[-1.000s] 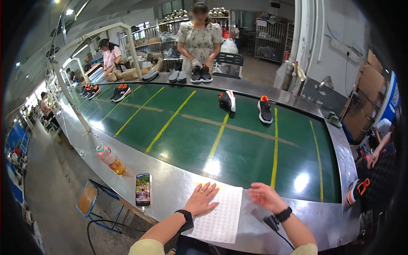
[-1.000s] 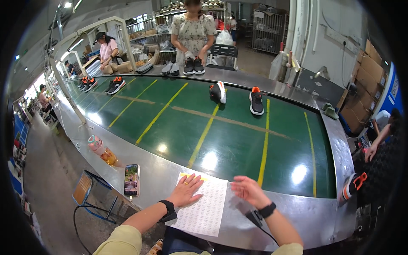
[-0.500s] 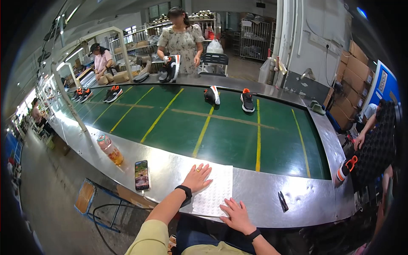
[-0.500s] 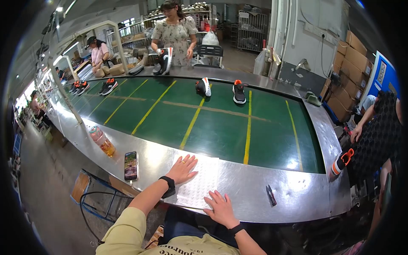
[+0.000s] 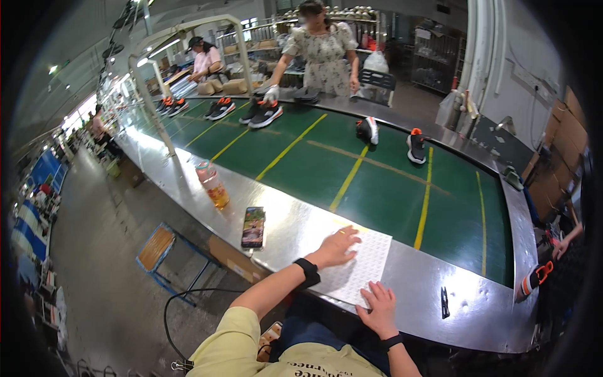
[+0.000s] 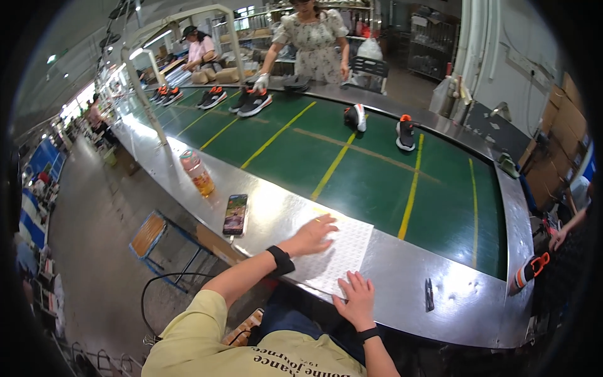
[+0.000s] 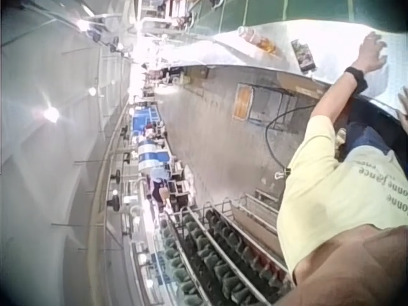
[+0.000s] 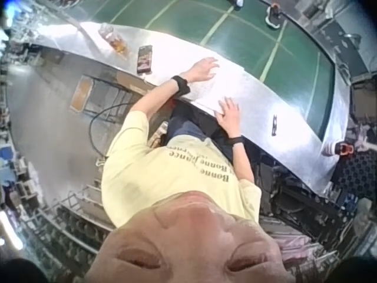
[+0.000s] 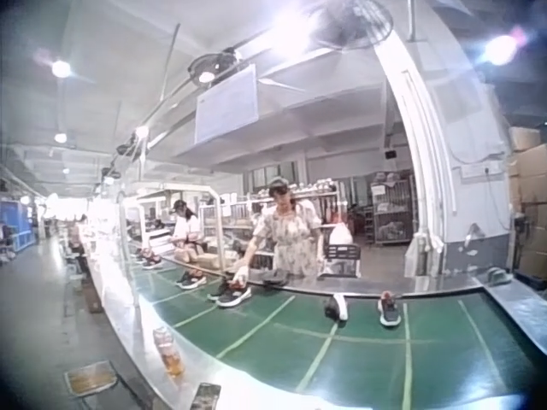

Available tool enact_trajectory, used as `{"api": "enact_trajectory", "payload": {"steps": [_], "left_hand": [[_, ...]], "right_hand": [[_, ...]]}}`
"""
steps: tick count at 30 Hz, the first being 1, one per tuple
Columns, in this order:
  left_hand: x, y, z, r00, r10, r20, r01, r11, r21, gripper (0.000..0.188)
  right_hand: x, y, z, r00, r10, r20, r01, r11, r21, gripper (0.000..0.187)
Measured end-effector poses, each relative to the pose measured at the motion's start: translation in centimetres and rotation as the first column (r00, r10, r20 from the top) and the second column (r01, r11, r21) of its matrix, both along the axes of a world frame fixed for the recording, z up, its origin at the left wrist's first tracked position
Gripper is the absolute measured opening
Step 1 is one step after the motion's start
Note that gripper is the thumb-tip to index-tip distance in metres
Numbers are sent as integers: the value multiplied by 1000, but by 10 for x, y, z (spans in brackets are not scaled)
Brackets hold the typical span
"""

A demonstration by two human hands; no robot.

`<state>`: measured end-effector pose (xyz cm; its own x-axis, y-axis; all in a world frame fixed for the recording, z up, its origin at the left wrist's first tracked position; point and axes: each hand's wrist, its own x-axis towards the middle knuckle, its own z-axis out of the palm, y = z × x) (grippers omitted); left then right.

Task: Checking shoes for quality and marking a production list in a shoe factory.

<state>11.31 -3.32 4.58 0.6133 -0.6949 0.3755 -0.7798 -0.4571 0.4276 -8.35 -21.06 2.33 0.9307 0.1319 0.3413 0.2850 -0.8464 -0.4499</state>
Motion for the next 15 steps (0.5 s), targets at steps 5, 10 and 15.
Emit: {"api": "enact_trajectory", "payload": {"steps": [5,10,15], "left_hand": [[-82,-19,-13,988,-93,120,73,984,164,48],[-121,-9,-48,998,33,47,-36,997,62,43],[-128,-9,-39,992,81,91,-86,995,51,40]], "right_hand": [[-4,-5,5,999,-19,29,20,999,-26,43],[-2,-3,2,1000,2,17,-1,1000,-25,44],[-2,-2,0,999,-5,47,6,1000,-24,43]]}}
